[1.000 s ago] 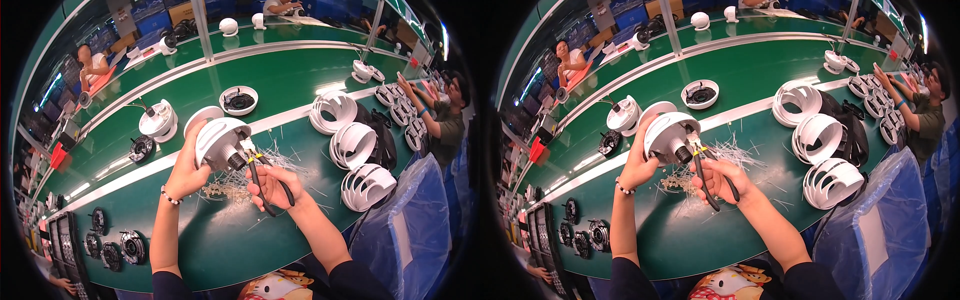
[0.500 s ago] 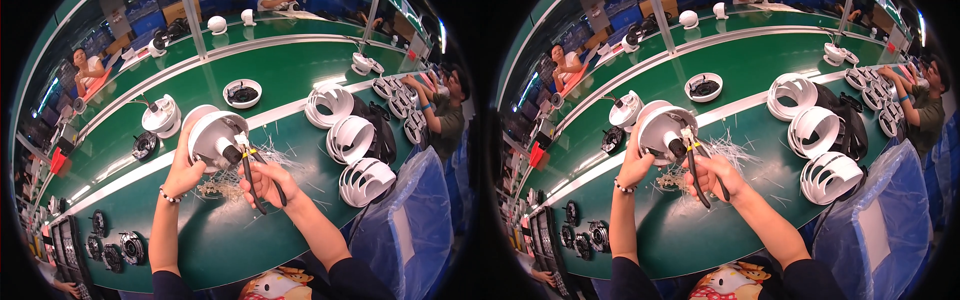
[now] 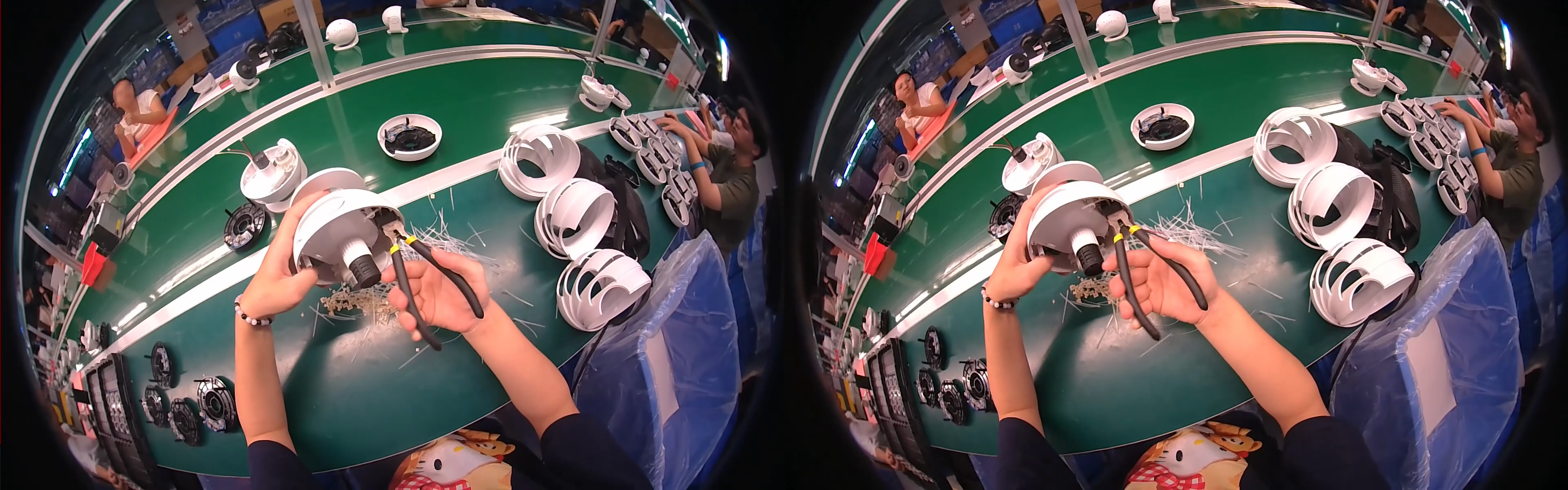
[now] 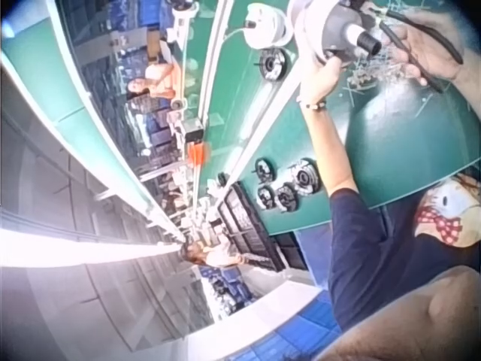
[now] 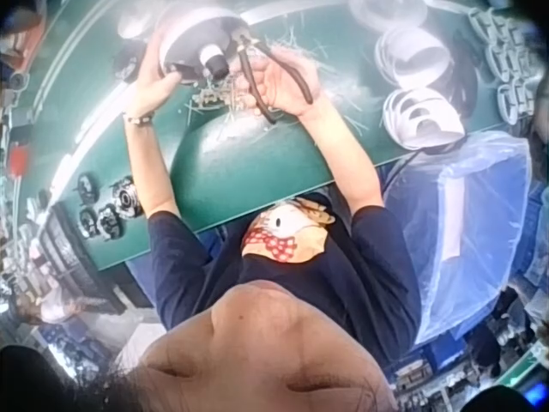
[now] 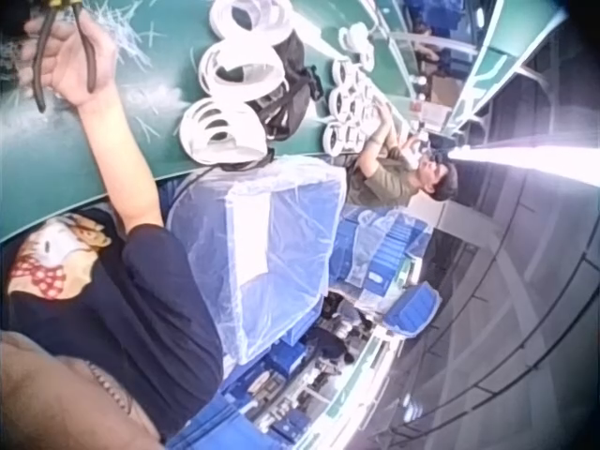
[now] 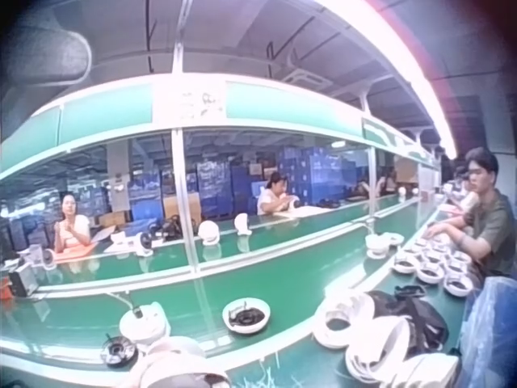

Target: Assembling electronic components into white plastic circular housings at a factory assembly line.

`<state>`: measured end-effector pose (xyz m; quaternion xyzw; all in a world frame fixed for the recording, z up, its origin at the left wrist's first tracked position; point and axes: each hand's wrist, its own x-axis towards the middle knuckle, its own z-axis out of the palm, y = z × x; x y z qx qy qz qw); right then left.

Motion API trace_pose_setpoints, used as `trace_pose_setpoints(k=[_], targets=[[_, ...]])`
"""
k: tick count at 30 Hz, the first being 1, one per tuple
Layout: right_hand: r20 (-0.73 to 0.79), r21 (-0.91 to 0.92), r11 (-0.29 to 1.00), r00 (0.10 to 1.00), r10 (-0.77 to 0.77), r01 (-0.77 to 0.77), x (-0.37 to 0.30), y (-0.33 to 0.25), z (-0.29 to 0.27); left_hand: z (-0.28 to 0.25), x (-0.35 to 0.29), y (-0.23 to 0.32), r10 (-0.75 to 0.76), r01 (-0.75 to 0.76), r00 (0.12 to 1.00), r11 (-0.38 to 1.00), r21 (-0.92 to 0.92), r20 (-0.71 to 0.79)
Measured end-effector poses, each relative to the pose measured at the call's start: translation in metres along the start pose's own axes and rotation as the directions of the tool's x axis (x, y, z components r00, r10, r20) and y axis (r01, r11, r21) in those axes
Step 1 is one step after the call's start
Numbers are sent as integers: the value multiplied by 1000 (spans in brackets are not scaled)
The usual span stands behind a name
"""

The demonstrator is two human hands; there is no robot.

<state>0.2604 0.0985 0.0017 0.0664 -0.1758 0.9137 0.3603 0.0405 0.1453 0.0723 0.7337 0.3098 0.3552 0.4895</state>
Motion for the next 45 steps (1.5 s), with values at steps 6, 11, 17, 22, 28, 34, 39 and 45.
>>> trace_pose_setpoints(k=[6,11,17,22,28,34,39,45], targets=[[-68,-49,998,996,-53,49,1,4,-2,2,2,-8,34,-32,998,998,46,-51],[-87,-143,988,994,-66,53,1,4,-1,6,2,-6,40,-35,997,997,74,-72],[-43,-83,994,996,-77,74,2,6,-4,12,4,-2,53,-34,984,993,115,-168],[100,-51,996,993,-66,72,0,8,1,-6,3,-5,-28,26,949,1000,-9,-315],[144,-107,985,982,-122,138,-1,4,12,-4,3,-5,86,-55,925,994,96,-369],[83,-293,955,996,-9,33,-5,-8,15,10,9,4,85,-70,963,995,69,-255],[57,-263,965,998,12,3,-2,-7,14,11,6,5,66,-61,987,997,42,-148],[56,-360,932,997,57,-33,-3,-7,13,8,5,6,25,-22,995,999,27,-98]])
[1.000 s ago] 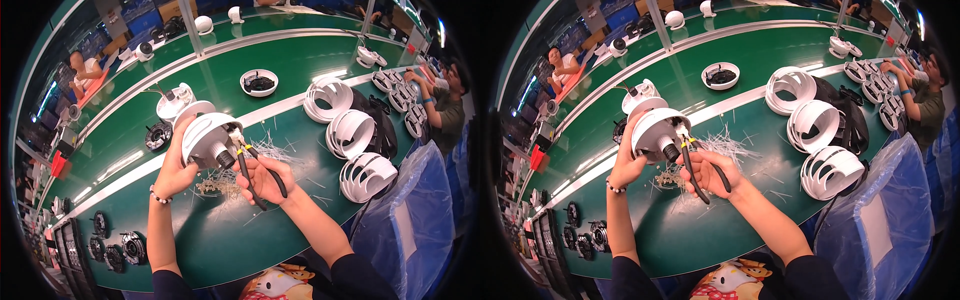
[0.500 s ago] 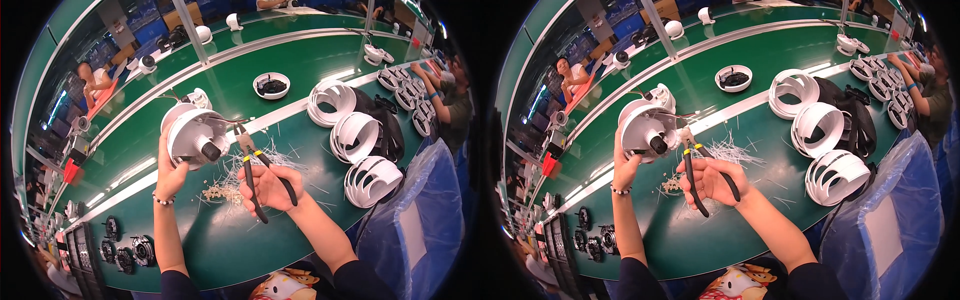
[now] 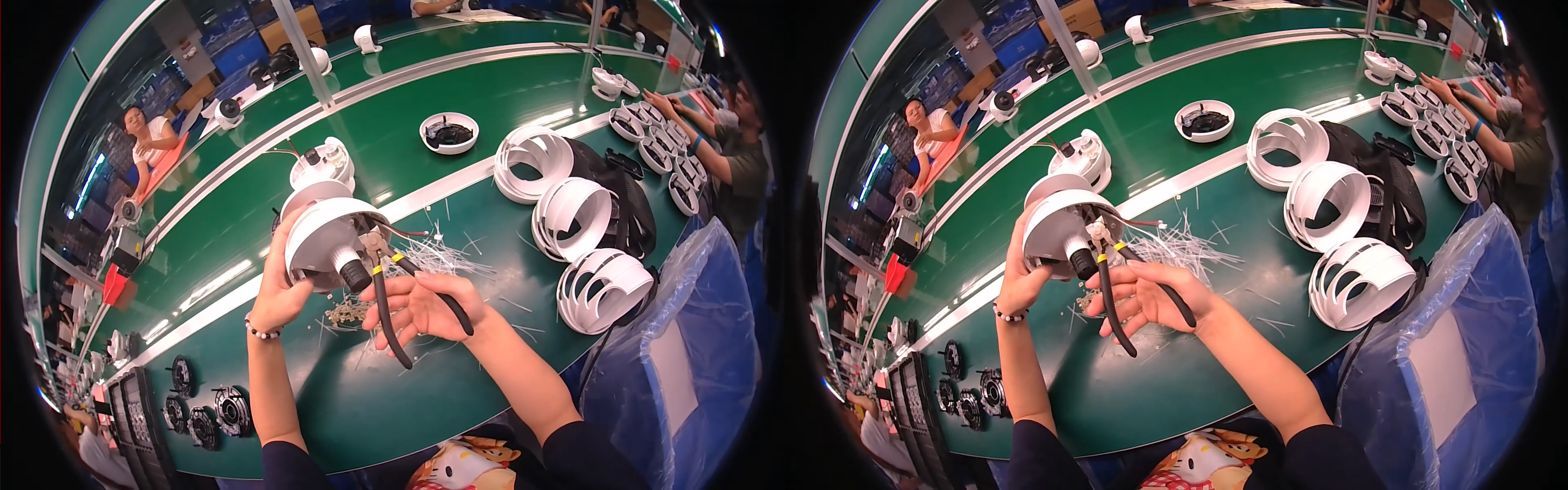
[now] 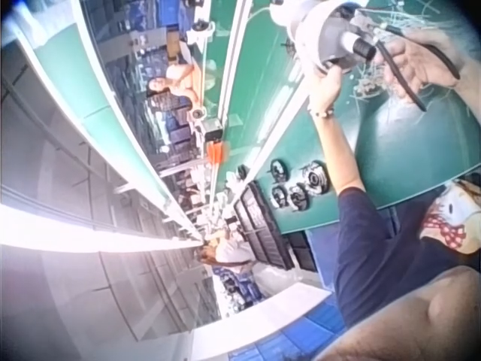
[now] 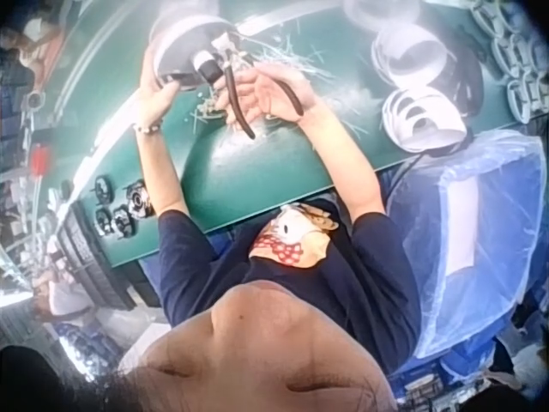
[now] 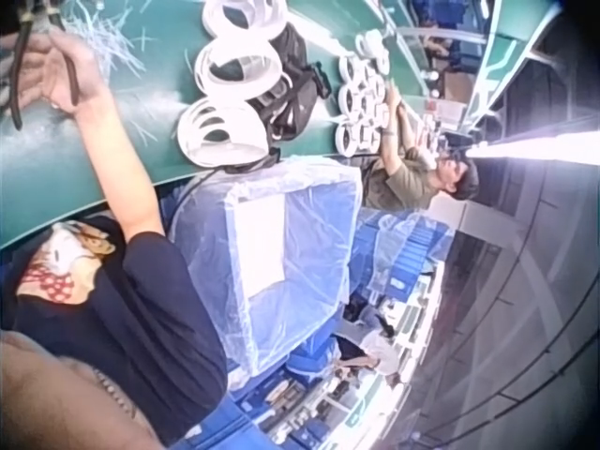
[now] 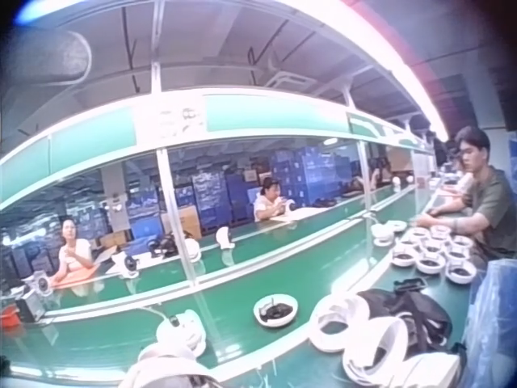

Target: Assembling electronic components into white plastic circular housings at a factory assembly line.

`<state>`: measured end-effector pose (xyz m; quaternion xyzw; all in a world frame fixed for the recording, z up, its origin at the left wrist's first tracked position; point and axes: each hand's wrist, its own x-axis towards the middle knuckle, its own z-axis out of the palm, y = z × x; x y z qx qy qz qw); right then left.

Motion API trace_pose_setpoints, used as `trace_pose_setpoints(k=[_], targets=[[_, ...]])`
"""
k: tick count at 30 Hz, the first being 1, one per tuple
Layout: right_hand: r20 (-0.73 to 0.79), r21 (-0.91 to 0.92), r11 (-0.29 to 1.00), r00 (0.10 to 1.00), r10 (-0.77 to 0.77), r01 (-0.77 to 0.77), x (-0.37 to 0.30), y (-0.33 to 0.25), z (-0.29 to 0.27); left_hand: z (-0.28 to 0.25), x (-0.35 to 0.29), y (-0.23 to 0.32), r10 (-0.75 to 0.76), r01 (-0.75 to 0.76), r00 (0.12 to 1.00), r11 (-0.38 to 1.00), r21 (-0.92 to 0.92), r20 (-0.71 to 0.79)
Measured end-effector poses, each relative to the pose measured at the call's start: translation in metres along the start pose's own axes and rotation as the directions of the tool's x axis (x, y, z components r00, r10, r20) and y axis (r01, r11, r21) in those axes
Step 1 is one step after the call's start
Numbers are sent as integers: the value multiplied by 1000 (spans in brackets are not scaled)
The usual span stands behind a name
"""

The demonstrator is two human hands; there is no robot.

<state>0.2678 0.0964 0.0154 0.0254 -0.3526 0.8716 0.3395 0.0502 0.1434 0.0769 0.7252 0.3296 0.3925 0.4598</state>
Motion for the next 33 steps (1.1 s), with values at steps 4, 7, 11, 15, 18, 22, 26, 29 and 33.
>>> trace_pose_setpoints(k=[4,7,11,15,18,22,26,29,33], targets=[[-23,9,1000,1000,9,-8,0,0,1,5,-3,7,-17,15,1000,995,-95,-16],[-75,59,997,996,-45,49,0,5,-5,3,-4,13,-37,37,999,998,-59,-3],[-189,14,997,979,-72,76,1,9,2,-1,-2,7,50,-50,999,999,0,-10],[-254,-43,997,965,-68,59,4,15,9,0,-3,4,45,-40,996,997,65,-76],[-222,-70,997,974,-52,37,2,18,9,0,-2,-5,25,-6,973,997,83,-231],[-36,-90,992,996,80,-83,1,13,18,-34,-3,-24,57,-41,928,998,50,-368],[-58,-333,892,951,305,-306,0,2,22,-49,-7,-9,50,-44,879,999,24,-475],[-177,-852,484,979,97,-202,-2,8,17,-64,-7,-10,-14,22,784,1000,5,-620],[-224,-755,631,975,11,-181,7,22,14,-114,-10,-63,-258,-140,567,906,-400,-782]])
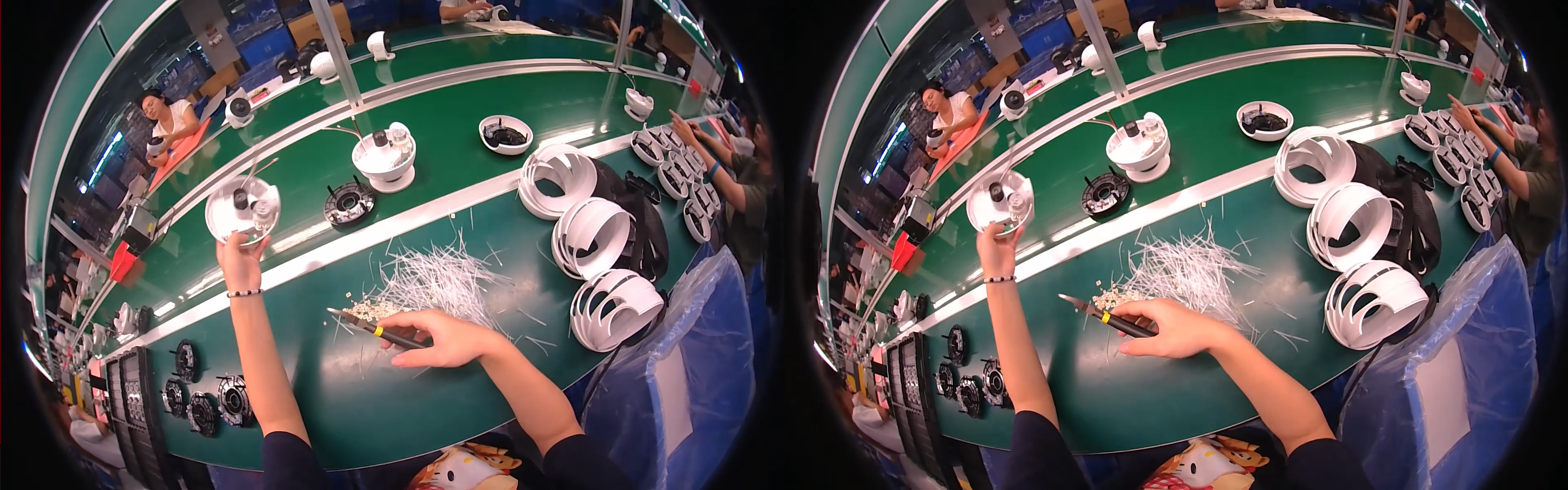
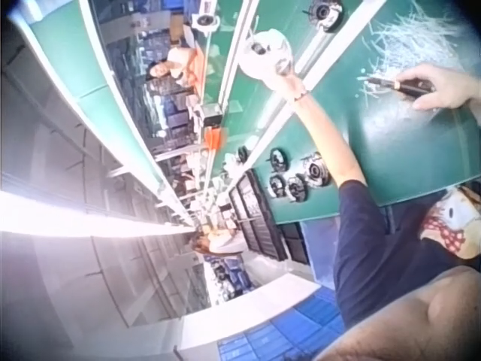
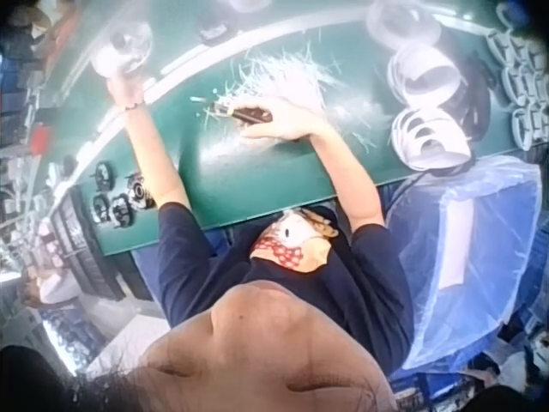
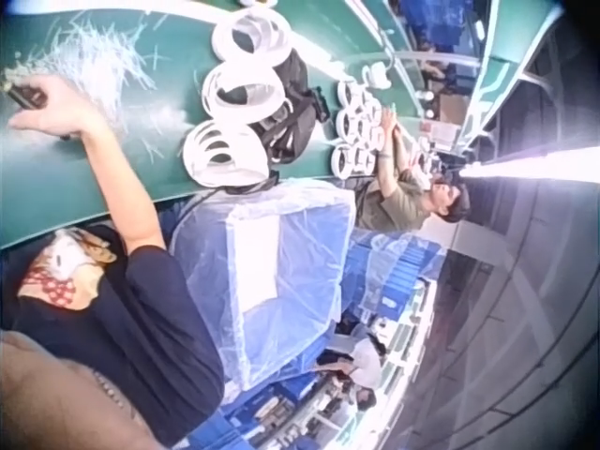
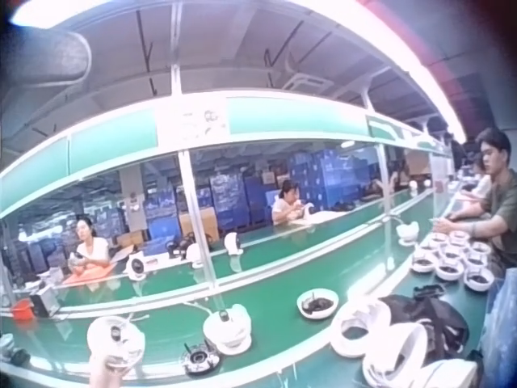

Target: Assembling electronic components into white plastic circular housings at a factory assembly line.

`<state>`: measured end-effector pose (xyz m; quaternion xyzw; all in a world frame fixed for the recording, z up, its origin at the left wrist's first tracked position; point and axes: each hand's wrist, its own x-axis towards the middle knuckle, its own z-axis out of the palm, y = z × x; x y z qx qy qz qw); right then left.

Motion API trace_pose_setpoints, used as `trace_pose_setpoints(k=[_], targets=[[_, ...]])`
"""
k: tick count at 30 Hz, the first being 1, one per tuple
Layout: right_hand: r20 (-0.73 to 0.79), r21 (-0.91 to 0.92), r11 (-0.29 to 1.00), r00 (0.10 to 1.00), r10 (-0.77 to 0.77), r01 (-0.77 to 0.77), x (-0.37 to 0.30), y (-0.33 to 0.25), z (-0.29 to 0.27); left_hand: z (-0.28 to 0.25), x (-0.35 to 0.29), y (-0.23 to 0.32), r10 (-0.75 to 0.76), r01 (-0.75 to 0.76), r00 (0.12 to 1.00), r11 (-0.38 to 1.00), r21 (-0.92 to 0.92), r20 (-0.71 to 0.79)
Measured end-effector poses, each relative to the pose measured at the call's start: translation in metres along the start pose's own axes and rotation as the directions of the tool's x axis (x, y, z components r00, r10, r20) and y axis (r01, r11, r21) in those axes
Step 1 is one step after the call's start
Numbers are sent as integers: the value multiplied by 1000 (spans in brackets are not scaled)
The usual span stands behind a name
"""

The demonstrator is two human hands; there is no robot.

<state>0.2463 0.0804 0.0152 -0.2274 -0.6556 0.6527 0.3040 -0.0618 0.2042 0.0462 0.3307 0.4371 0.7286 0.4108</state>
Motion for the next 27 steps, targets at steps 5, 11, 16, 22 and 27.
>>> trace_pose_setpoints(k=[5,11,16,22,27], targets=[[134,10,997,988,72,-74,3,4,1,-66,89,-65,-423,281,893,789,-546,-152],[436,-134,990,900,20,43,0,-4,15,-43,108,-94,-203,33,939,854,-519,-276],[513,-22,995,854,94,-96,-13,-15,-3,92,2,-108,-307,257,944,913,316,121],[581,246,964,812,-63,-102,-3,-2,-4,94,59,-165,-192,42,976,630,776,103],[531,261,964,841,-101,-49,-9,-13,-13,87,45,-98,-497,122,818,643,756,290]])
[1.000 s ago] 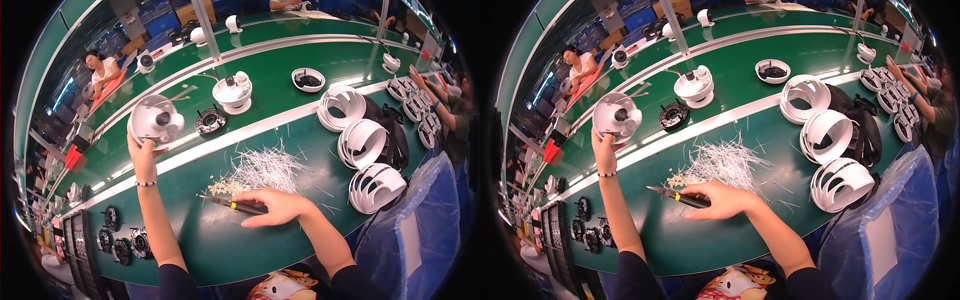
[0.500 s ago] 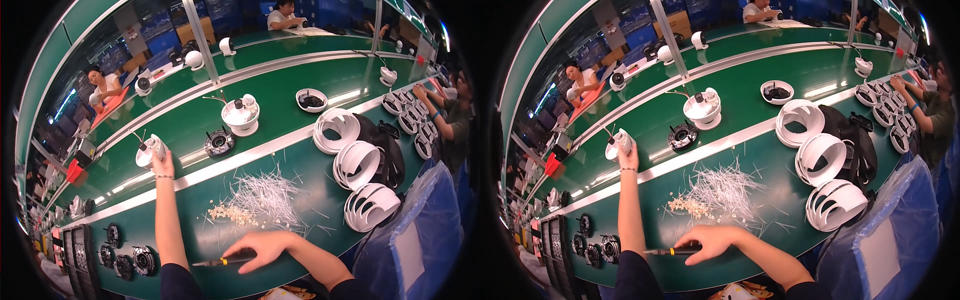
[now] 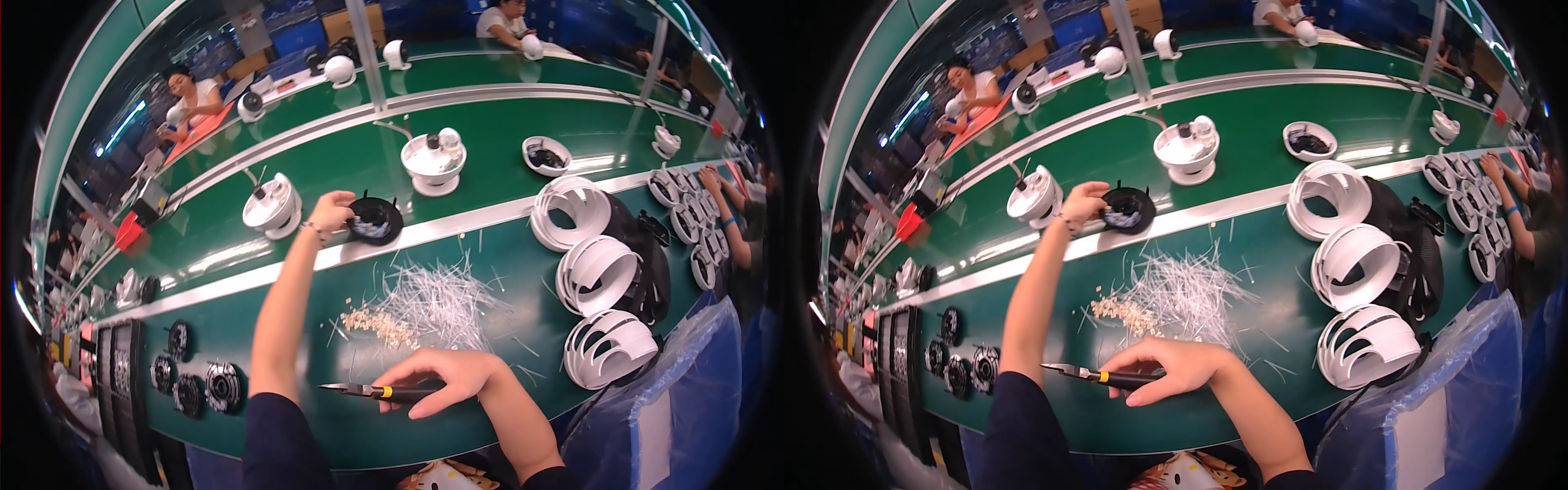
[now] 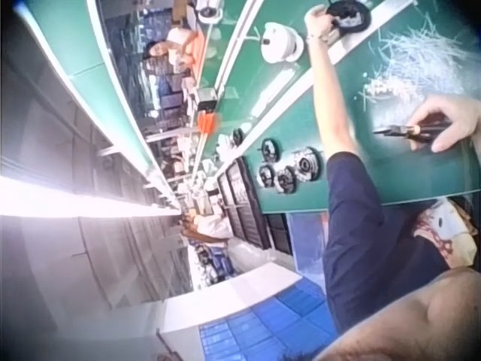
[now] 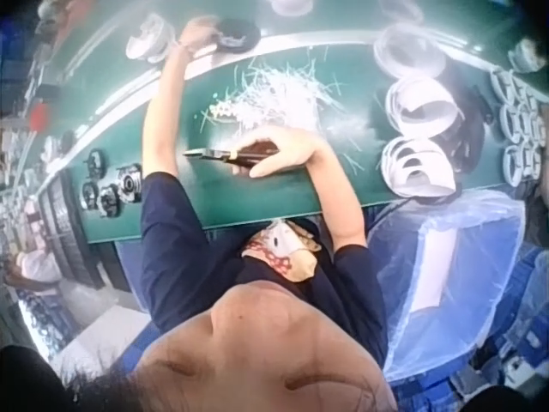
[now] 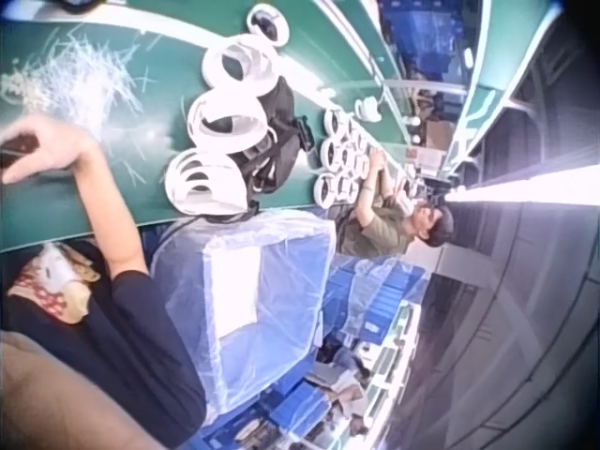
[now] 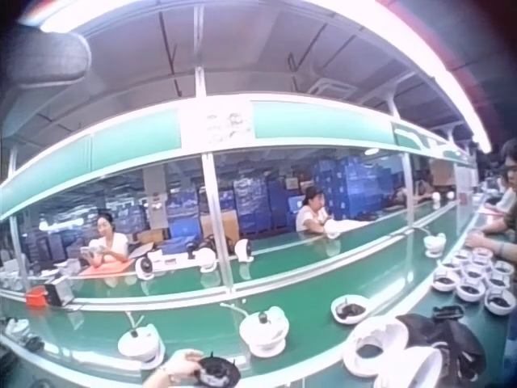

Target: Assembling electronic components into white plastic circular housings at a factory assembly line.

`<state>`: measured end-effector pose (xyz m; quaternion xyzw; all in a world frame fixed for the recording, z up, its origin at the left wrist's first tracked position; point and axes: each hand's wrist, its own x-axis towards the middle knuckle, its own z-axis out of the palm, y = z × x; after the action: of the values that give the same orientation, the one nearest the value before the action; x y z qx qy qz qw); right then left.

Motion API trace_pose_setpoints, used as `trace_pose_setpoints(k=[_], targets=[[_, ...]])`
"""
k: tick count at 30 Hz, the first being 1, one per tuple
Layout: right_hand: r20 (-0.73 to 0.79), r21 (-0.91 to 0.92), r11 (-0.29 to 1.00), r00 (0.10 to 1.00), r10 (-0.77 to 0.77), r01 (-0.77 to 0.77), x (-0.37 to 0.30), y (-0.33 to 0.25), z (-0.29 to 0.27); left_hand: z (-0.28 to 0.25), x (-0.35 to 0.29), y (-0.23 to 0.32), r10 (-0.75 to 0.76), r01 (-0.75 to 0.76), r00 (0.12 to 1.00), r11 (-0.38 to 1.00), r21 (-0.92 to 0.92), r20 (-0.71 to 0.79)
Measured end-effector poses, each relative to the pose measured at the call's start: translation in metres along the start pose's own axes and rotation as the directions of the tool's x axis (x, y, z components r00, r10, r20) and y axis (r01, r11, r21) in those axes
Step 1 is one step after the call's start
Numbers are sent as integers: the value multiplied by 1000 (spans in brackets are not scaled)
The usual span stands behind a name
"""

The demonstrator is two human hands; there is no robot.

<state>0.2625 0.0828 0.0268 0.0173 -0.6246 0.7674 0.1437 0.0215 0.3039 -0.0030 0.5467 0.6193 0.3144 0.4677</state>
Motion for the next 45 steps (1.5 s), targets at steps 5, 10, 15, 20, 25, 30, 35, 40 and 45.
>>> trace_pose_setpoints(k=[5,10,15,20,25,30,35,40,45], targets=[[13,-77,996,999,-52,52,1,-5,8,-91,-79,-1,-24,-5,935,997,81,355],[105,-32,996,991,-82,86,10,2,19,-147,-101,-40,-351,290,805,936,199,477],[93,122,987,989,-112,100,5,0,15,-106,-65,16,-291,59,825,897,438,484],[-109,437,872,975,-195,223,-3,-1,10,65,-15,92,42,-52,974,998,39,225],[-372,537,748,905,-206,391,-6,-4,2,214,22,95,-170,413,899,641,-647,404],[-391,538,609,812,-432,583,-17,6,-11,265,72,96,-225,30,974,162,-986,-8],[-388,528,519,735,-556,672,-23,10,-13,241,44,98,-97,-141,973,465,-874,-209],[-384,545,562,781,-492,622,-8,4,-7,155,-29,83,181,-219,975,708,-672,-127],[-469,497,613,785,-405,613,-30,-10,-19,100,-102,79,429,-363,902,817,-447,52]])
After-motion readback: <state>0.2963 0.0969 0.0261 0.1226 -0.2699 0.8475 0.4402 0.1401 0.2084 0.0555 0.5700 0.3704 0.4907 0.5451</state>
